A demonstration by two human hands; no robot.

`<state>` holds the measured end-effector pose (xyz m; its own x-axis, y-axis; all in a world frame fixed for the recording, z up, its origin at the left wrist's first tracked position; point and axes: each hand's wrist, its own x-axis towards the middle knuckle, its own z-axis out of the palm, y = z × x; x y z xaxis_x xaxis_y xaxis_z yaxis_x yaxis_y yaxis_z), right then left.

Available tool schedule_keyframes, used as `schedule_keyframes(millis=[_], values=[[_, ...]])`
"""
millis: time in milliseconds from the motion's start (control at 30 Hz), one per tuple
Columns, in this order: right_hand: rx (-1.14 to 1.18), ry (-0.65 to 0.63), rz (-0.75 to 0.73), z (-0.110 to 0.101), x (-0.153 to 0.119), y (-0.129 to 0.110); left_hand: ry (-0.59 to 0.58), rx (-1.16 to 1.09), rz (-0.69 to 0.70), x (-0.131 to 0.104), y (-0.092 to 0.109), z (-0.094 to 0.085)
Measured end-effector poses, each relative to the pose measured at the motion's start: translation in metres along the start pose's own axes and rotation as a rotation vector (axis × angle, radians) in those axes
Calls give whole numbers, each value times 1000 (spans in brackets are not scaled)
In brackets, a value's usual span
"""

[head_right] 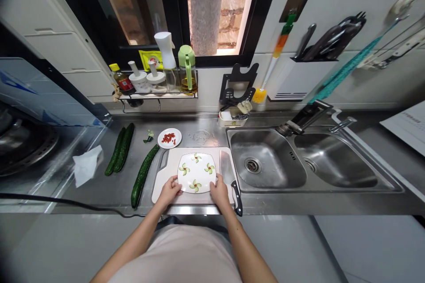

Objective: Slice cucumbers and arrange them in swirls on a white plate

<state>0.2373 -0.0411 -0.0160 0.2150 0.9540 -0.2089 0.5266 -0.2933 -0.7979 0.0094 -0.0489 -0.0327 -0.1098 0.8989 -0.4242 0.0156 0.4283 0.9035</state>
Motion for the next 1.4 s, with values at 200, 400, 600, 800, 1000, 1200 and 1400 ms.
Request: schedule_keyframes(millis=[200, 400, 600, 800, 1000, 1200, 1400], values=[[165, -84, 125, 3, -1, -1, -18, -11, 13, 1, -1, 0], [161, -90, 141, 4, 2, 1, -16, -84, 19, -1, 4, 2], [272, -65, 131, 6, -2, -1, -37, -171, 2, -8, 16, -2], [445, -99, 115, -7, -10, -24, -66, -203, 9, -26, 39, -12], [581, -164, 76, -32, -26, -57, -71, -236, 42, -50, 66, -22], [660, -197, 45, -55, -43, -78, -72, -266, 63, -75, 90, -28], [728, -184, 118, -63, -54, -90, -55, -313, 71, -88, 99, -26]])
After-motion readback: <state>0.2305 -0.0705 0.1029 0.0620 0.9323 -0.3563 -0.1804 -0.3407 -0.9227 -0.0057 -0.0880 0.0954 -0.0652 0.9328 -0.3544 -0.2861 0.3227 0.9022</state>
